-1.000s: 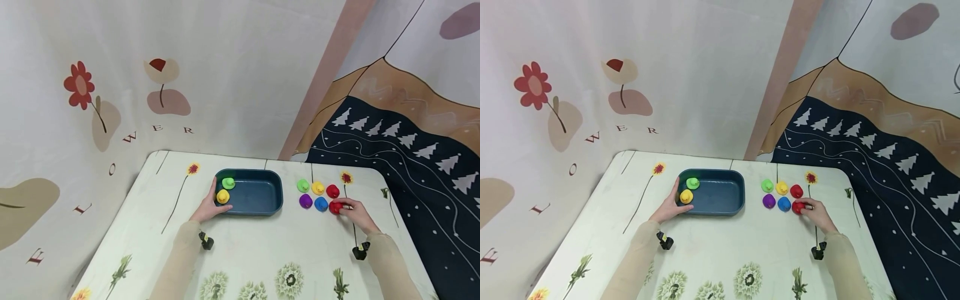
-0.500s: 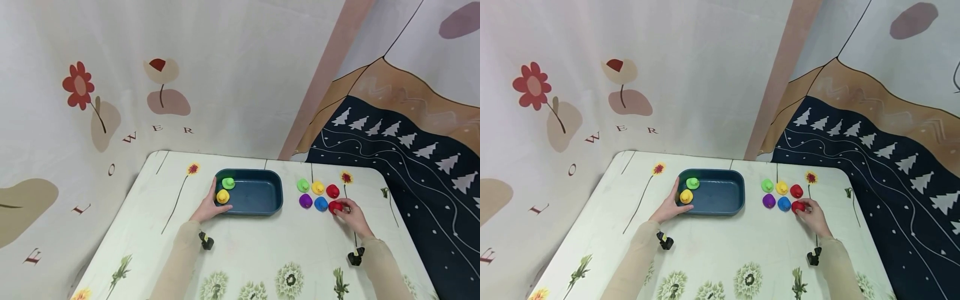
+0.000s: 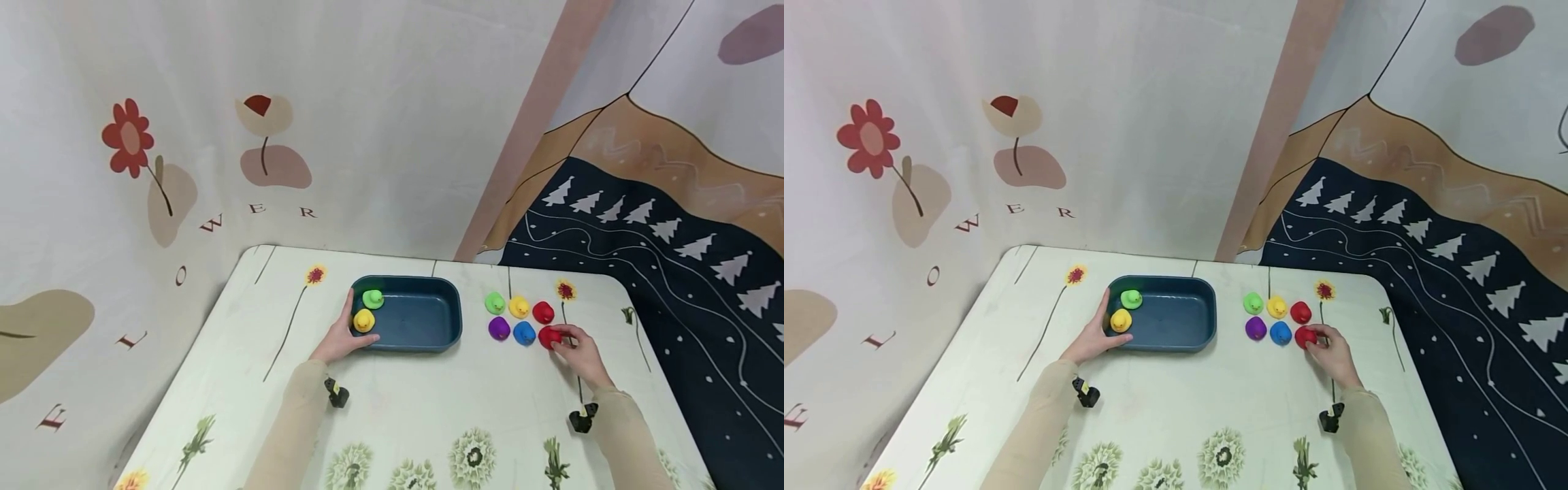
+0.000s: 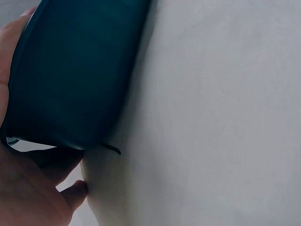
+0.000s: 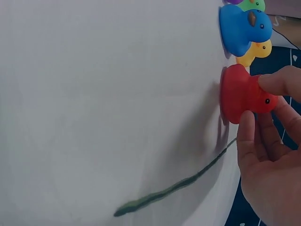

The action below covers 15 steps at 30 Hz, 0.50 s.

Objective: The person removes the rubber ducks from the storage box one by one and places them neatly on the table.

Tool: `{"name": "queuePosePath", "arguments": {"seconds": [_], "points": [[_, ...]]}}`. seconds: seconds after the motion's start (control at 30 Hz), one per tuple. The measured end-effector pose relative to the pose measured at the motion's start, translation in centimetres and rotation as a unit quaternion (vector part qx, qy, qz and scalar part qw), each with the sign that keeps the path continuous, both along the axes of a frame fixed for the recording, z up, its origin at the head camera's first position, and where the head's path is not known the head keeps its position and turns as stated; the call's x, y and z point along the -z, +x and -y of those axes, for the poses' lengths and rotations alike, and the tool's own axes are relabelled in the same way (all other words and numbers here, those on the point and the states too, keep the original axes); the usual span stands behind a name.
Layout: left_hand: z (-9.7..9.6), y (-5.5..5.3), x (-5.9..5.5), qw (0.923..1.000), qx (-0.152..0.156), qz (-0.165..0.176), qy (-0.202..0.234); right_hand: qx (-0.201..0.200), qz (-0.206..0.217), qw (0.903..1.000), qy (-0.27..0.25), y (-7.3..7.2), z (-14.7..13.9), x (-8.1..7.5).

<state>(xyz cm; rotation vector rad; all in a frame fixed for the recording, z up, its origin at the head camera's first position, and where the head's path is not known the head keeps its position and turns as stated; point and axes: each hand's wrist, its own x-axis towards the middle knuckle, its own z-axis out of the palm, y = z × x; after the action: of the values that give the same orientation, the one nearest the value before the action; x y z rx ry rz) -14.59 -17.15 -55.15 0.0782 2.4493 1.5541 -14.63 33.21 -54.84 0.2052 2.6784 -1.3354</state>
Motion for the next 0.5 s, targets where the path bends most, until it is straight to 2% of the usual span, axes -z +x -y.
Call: {"name": "queuePosePath", "arguments": {"seconds": [0.33, 0.5], "points": [[0.00, 0.09, 0.06, 1.0000, 0.002, 0.000, 0.002, 0.010, 0.005, 0.9997, -0.021, 0.12, -0.12, 0.26], [0.08, 0.01, 0.15, 1.0000, 0.003, -0.005, 0.000, 0.024, -0.018, 0.9988, -0.039, 0.11, 0.02, -0.21]]}}
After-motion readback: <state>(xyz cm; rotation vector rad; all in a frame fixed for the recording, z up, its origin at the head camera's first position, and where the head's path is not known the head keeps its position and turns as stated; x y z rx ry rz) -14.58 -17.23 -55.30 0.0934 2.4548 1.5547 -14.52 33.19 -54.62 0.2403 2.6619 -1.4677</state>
